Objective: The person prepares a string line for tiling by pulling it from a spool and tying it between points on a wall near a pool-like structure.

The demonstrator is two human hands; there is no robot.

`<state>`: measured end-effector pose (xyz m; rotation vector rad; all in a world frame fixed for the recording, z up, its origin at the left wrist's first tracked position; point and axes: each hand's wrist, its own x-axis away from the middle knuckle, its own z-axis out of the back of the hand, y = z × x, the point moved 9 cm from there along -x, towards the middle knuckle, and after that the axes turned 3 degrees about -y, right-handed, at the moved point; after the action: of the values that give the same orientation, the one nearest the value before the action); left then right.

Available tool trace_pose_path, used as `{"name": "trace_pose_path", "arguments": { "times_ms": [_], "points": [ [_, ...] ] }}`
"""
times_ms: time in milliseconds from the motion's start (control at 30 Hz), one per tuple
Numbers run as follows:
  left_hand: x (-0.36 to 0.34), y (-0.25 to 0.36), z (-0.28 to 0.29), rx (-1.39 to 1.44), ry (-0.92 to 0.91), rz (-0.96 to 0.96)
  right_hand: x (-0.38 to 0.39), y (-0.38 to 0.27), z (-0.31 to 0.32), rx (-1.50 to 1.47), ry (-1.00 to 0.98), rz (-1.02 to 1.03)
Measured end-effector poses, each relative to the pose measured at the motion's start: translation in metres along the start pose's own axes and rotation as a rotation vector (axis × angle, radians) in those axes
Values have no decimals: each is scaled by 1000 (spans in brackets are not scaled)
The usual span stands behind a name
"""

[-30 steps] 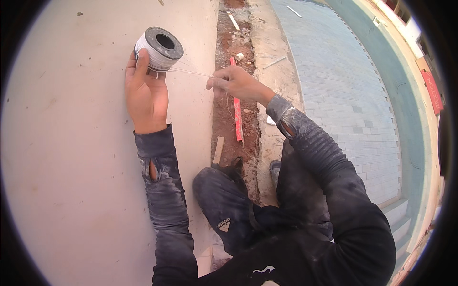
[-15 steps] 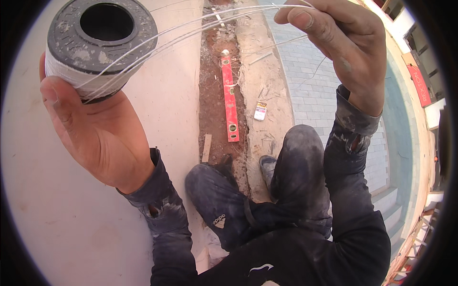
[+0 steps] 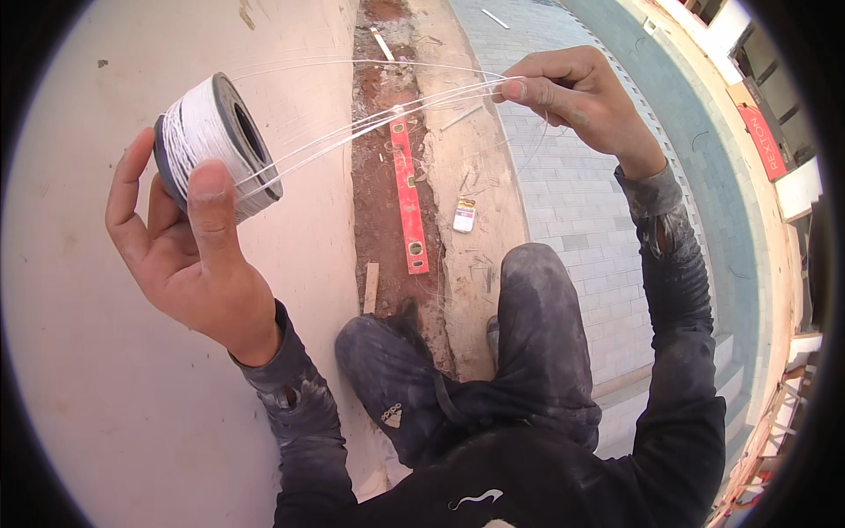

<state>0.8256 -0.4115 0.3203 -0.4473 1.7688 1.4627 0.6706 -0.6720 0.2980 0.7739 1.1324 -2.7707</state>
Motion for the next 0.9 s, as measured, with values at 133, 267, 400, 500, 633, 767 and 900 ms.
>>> {"name": "trace_pose_path", "arguments": {
  "times_ms": [133, 267, 400, 500, 633, 767, 900],
  "points": [
    [7, -50, -32, 58, -329, 283, 13, -22, 66, 126, 272, -10],
    [6, -69, -22, 42, -336, 403, 12, 16, 73, 73, 376, -113],
    [2, -63, -17, 222, -320, 500, 46, 118, 65, -291, 522, -457],
    [-8, -51, -10, 141, -303, 523, 82, 186, 43, -572, 535, -575],
    [-35, -17, 16, -66, -167, 396, 99, 209, 26, -630, 605, -571],
    [-59, 11, 21, -88, -106, 234, 137, 252, 13, -724, 623, -650],
    [-76, 33, 20, -183, -85, 151, 180, 309, 3, -785, 674, -745]
  ]
}}
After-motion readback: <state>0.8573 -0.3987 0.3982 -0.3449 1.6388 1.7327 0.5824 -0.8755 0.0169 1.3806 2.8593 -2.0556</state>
